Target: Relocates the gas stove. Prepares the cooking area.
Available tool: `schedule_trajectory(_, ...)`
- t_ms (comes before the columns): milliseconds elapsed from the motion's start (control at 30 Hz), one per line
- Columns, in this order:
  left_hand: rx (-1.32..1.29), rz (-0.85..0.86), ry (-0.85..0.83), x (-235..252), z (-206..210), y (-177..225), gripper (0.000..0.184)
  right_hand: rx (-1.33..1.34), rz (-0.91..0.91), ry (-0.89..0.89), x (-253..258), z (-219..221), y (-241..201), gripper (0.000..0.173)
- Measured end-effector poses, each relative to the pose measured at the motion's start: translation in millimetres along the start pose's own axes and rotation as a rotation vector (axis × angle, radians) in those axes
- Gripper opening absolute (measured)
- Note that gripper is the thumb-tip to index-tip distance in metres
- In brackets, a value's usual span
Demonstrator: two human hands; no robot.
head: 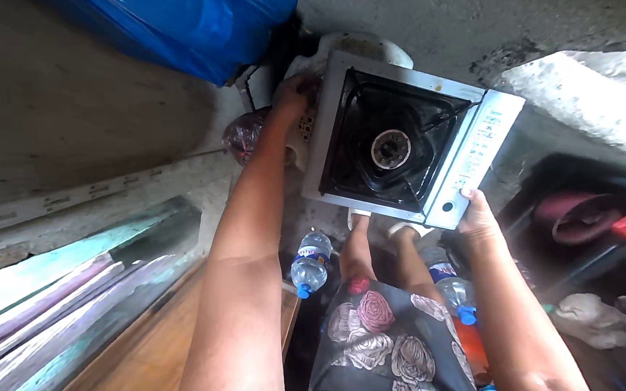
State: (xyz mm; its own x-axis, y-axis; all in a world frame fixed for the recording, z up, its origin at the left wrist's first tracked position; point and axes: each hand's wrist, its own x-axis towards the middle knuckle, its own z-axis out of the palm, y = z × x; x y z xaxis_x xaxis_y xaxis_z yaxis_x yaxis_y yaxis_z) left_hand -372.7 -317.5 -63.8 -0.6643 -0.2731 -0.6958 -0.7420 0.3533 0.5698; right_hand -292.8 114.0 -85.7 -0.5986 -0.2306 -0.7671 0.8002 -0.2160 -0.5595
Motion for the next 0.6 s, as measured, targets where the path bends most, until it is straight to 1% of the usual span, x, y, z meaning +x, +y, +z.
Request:
schedule_trajectory(33,-0.035,-0.003,-0.023,2,-1,4,0.031,-0.009,0.001,0.017,2,0,1,0.071)
schedule_trajectory(100,-0.01,-0.043,-0.081,2,-5,14,0.032,-0.011,0.004,0.039,4,1,3,0.067)
schedule_trajectory(233,0.08,-0.118,-0.14,-2,-9,25,0.036,0.003,0.0,0.017,8,1,4,0.067)
schedule_trajectory(367,0.13,-0.148,-0.15,2,-7,19,0.036,0.02,0.001,-0.024,6,-1,1,0.069)
schedule_trajectory(433,0.167,-0.091,-0.083,3,-4,15,0.034,0.009,0.01,-0.011,7,-1,0,0.069)
schedule_trajectory(500,0.18,0.017,-0.008,4,-5,16,0.034,-0.004,0.018,-0.013,9,-3,-2,0.068)
schedule_trajectory(533,0.172,0.063,-0.005,5,-5,16,0.034,-0.006,0.014,-0.024,10,-4,-2,0.068)
schedule_trajectory(600,0.144,0.079,-0.036,5,-4,18,0.035,-0.01,0.002,-0.048,11,-5,-3,0.065)
